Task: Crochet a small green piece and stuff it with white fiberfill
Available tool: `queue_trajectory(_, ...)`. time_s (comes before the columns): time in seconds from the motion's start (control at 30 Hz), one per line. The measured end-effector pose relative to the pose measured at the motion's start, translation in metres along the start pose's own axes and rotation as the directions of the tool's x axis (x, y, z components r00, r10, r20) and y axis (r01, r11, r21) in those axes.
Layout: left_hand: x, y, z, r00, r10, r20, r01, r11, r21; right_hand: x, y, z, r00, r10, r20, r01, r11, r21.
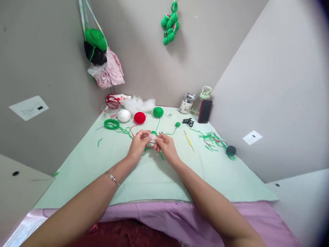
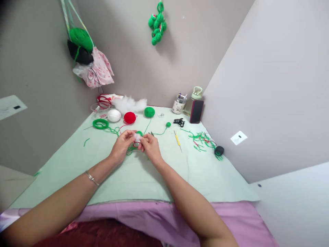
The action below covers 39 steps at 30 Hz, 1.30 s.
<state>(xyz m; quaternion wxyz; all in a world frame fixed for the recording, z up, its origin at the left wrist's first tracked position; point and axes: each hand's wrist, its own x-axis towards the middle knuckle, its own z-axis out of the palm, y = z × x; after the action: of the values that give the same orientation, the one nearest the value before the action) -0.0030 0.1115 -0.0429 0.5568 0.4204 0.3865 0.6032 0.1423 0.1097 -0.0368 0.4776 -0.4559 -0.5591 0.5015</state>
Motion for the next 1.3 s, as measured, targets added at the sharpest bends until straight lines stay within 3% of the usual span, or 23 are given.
queue_trajectory(0.17, 0.0, -0.001, 0.001, 0.998, -0.013, 0.059, 0.015, 0.999, -0.031, -0.001, -0.001, 0.0, 0.998, -0.034, 0.05, 0.037, 0.997, -0.061)
queue_trajectory(0.43, 0.001, -0.004, -0.002, 1.0, 0.015, 0.004, -0.015, 1.0, -0.012, -0.003, -0.01, -0.001, 0.988, -0.035, 0.149, 0.047, 0.996, -0.082)
queue_trajectory(0.9, -0.001, -0.007, -0.003, 0.999, 0.038, 0.03, -0.04, 0.998, 0.052, 0.004, 0.0, -0.005, 0.997, 0.072, 0.041, -0.072, 0.997, -0.008)
queue_trajectory(1.3, -0.002, -0.008, 0.001, 0.994, -0.078, 0.078, 0.089, 0.986, -0.14, 0.002, 0.003, 0.002, 0.997, 0.063, -0.033, -0.064, 0.998, -0.022)
